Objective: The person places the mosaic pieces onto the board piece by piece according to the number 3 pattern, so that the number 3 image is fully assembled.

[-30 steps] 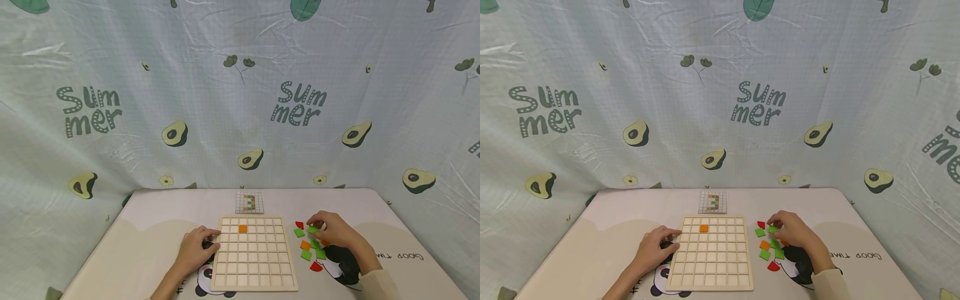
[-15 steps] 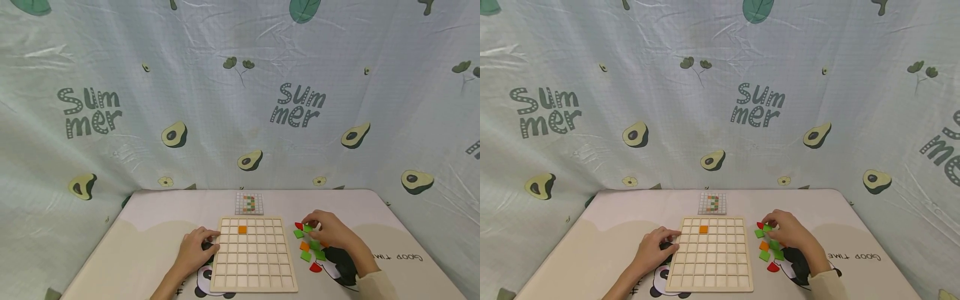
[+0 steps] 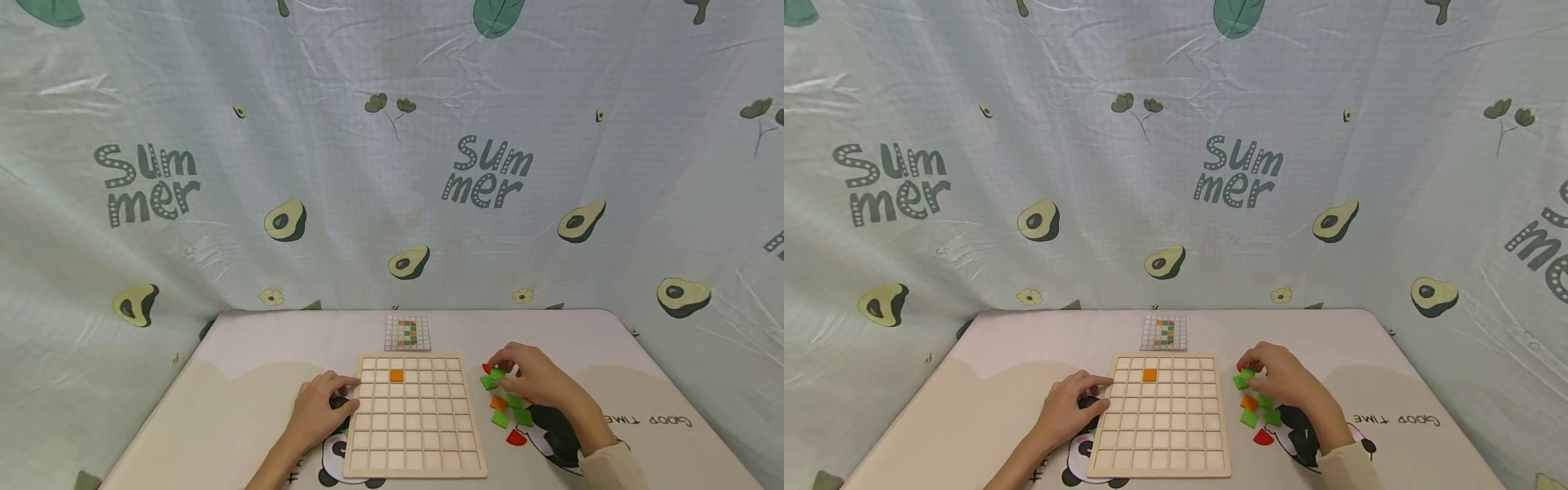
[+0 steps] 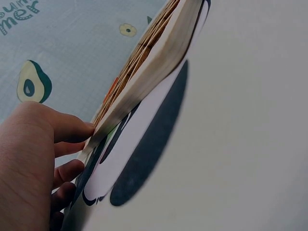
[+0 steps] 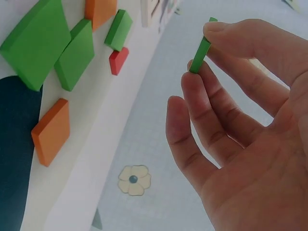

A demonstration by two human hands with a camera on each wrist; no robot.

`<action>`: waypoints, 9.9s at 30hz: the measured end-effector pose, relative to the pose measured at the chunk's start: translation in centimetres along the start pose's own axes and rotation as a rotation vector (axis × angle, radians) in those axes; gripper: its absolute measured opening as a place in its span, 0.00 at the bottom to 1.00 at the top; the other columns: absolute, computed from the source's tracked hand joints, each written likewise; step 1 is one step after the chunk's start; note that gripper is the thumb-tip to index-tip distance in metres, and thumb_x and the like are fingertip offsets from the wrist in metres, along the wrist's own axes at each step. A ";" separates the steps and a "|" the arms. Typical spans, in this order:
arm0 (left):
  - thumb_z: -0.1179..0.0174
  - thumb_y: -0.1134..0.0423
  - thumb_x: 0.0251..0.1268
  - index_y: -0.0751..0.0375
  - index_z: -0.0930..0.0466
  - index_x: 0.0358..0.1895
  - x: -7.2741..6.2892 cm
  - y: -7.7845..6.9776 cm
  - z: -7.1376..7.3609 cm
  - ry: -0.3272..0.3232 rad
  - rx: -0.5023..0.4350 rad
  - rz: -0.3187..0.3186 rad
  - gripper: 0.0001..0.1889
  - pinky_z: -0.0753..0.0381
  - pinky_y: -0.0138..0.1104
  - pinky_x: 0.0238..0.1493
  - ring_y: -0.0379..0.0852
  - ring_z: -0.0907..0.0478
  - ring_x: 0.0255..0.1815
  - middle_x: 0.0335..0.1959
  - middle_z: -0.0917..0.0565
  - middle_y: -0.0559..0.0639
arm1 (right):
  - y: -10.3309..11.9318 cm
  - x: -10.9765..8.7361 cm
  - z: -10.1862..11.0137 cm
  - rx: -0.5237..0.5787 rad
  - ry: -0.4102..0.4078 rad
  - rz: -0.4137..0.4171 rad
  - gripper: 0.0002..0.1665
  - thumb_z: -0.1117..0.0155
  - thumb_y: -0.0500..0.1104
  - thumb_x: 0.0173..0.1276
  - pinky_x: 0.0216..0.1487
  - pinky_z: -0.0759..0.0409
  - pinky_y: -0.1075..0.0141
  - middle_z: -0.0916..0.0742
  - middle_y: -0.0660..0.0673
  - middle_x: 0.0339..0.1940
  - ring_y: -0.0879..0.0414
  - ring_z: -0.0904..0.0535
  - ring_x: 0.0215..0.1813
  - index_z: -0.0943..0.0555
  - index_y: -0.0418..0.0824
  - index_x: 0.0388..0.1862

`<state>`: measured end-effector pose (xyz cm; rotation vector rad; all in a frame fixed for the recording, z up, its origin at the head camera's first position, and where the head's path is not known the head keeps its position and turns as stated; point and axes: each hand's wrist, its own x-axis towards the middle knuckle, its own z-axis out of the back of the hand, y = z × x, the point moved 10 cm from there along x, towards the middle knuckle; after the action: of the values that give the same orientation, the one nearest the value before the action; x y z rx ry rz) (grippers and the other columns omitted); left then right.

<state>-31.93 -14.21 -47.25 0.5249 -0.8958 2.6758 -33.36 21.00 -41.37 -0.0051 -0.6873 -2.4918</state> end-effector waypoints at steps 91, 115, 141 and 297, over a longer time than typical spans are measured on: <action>0.27 0.52 0.56 0.42 0.10 0.46 0.3 0.2 -0.1 0.039 0.015 0.031 0.13 0.36 0.36 0.40 0.33 0.28 0.34 0.30 0.22 0.34 | 7.2 12.2 -10.2 -0.056 0.196 0.098 0.09 0.28 0.36 0.62 0.42 0.24 0.66 0.16 0.53 0.35 0.61 0.26 0.36 0.11 0.44 0.42; 0.27 0.53 0.56 0.44 0.10 0.46 0.1 0.0 0.0 0.042 0.004 0.027 0.13 0.36 0.36 0.39 0.33 0.28 0.33 0.29 0.22 0.35 | 6.8 12.3 -11.0 -0.028 0.200 0.054 0.10 0.26 0.36 0.61 0.43 0.25 0.65 0.17 0.54 0.35 0.60 0.26 0.37 0.11 0.46 0.41; 0.28 0.54 0.57 0.44 0.10 0.47 0.2 0.3 -0.3 0.053 0.005 0.032 0.13 0.36 0.36 0.41 0.32 0.29 0.33 0.29 0.22 0.35 | 6.7 12.5 -11.0 -0.011 0.217 0.035 0.12 0.23 0.37 0.60 0.47 0.21 0.64 0.15 0.52 0.37 0.60 0.23 0.40 0.12 0.43 0.44; 0.27 0.53 0.56 0.42 0.10 0.46 -0.3 0.5 0.0 0.005 -0.004 -0.011 0.13 0.36 0.36 0.39 0.30 0.28 0.33 0.29 0.22 0.32 | -3.9 2.6 -3.1 0.090 0.058 -0.077 0.16 0.41 0.32 0.71 0.48 0.21 0.60 0.15 0.43 0.49 0.51 0.21 0.47 0.11 0.41 0.52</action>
<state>-31.82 -14.65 -47.61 0.5201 -0.8942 2.6640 -37.16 21.02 -45.52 0.1280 -0.7877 -2.5209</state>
